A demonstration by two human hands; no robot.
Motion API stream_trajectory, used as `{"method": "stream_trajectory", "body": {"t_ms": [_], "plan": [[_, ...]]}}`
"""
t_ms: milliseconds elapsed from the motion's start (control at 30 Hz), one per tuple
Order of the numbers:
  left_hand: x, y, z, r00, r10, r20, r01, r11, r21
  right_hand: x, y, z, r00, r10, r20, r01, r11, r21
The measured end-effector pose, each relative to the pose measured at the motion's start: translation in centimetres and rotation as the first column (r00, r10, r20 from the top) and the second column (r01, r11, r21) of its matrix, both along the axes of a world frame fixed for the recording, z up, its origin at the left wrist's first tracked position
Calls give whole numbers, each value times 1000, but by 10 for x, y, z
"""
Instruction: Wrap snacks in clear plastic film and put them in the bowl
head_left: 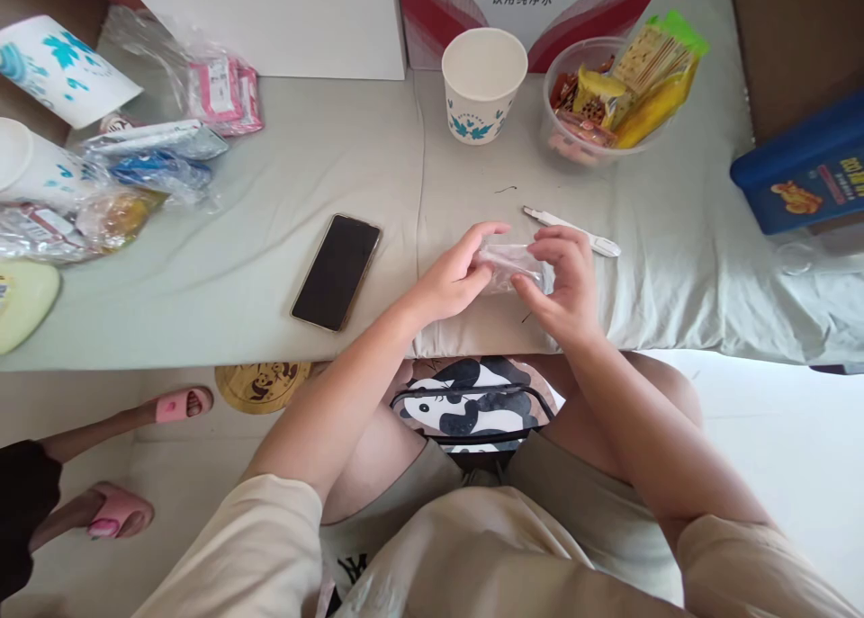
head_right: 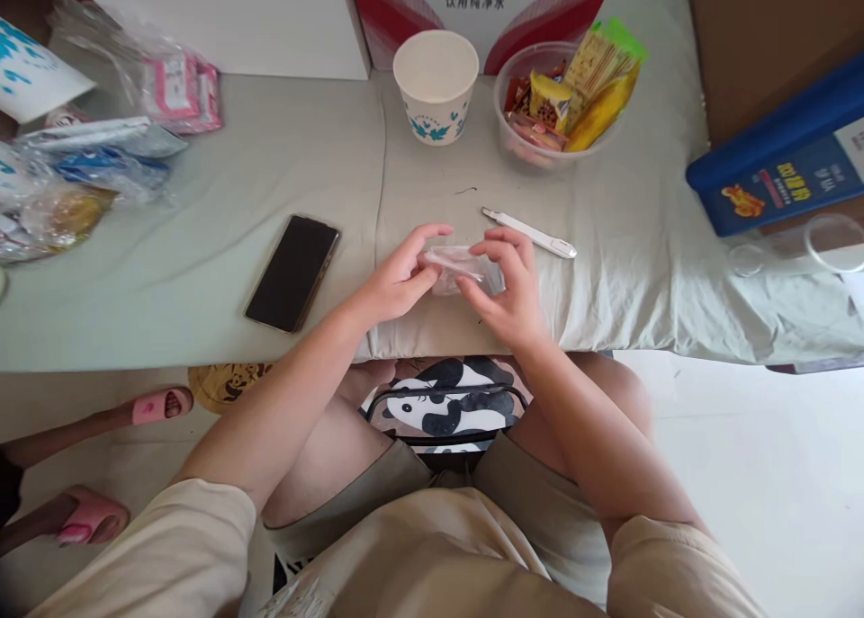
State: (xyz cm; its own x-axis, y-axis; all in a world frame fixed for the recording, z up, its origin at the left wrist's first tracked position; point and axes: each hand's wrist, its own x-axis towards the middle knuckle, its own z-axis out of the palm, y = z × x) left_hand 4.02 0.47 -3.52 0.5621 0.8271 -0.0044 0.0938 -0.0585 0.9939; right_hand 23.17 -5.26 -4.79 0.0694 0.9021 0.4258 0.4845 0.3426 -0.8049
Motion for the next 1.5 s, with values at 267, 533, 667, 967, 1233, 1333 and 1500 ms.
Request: {"method": "stream_trajectory", "body": {"t_ms": [267, 533, 667, 967, 1233, 1333, 1500], "plan": [[-12, -1, 2, 980, 76, -185, -24, 964, 266, -5, -4, 8, 966, -60, 251, 15, 984, 179], [-15, 10, -4, 962, 263, 73, -261, 965, -26, 5, -5, 2, 964, -21, -265, 5, 998, -61], [-12, 11, 0, 934, 290, 209, -258, 952, -167, 4, -6, 5, 898, 108, -427, -228, 944, -239], [-8, 3, 0, 979, 157, 131, -145, 985, -97, 0, -11, -2, 935, 158, -319, -255, 923, -288], [-6, 0, 2, 984, 109, 141, -98, 992, -83, -2, -9, 5, 985, 166, -36, -170, 958, -230], [-6, -1, 3, 989, 82, 124, -68, 991, -118, -1, -8, 10, 980, 196, -24, -197, 965, -172], [-8, -1, 2, 988, 33, 148, -25, 998, -55, -2, -8, 10, 965, 214, -153, -235, 964, -128]]}}
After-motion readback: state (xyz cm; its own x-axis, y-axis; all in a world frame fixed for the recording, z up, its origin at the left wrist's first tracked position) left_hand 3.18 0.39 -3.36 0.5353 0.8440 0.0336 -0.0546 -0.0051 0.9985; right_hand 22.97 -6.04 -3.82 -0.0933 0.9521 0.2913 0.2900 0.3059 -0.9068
